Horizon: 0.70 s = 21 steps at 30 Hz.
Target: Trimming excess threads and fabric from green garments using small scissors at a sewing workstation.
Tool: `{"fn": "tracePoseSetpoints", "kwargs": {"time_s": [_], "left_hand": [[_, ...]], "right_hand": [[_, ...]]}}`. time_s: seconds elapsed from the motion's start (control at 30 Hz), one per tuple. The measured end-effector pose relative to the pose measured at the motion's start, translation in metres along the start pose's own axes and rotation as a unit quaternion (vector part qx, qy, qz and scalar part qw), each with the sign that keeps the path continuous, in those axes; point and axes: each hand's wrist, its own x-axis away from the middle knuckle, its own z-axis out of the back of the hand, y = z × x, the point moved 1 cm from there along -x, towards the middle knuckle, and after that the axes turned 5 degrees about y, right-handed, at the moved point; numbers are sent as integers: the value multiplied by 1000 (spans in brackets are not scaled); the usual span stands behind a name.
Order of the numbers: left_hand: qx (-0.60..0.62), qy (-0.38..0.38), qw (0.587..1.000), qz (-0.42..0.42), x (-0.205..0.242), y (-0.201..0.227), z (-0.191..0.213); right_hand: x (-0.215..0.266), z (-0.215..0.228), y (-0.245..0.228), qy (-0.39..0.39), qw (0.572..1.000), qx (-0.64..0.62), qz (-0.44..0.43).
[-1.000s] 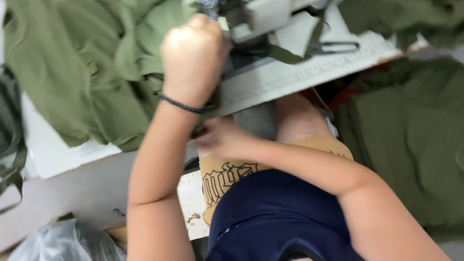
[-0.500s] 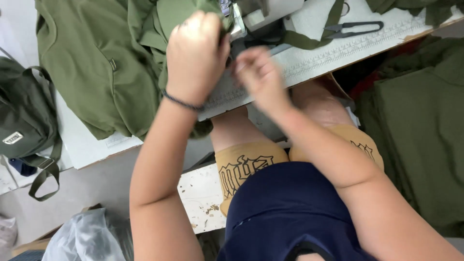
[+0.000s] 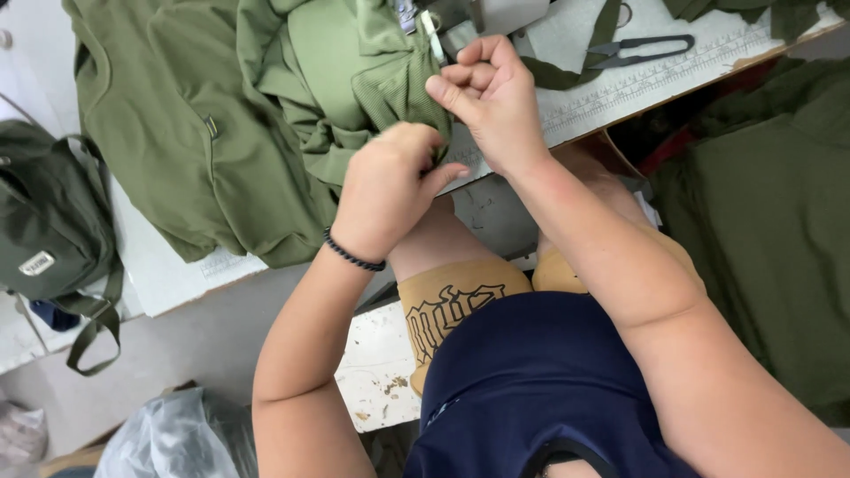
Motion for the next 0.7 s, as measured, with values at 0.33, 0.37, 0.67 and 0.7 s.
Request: {"fn": "tracePoseSetpoints", "kwargs": {"time_s": [0.33,0.37,0.67,0.7], "left_hand": [[87,173,981,-6,-36,-27,8],[88,171,981,-8,-45,-34,12],[-89,45,994,34,-83,-42,31],[-125,70,989,-30,-84,-48,30]], "right_hand": [[9,5,-5,-6,1000,-11,9],[11,3,-13,-3,1000,-11,9],[20,-6,-35,-53,998,23,33],[20,-4,-33,-58,997,28,40]]}}
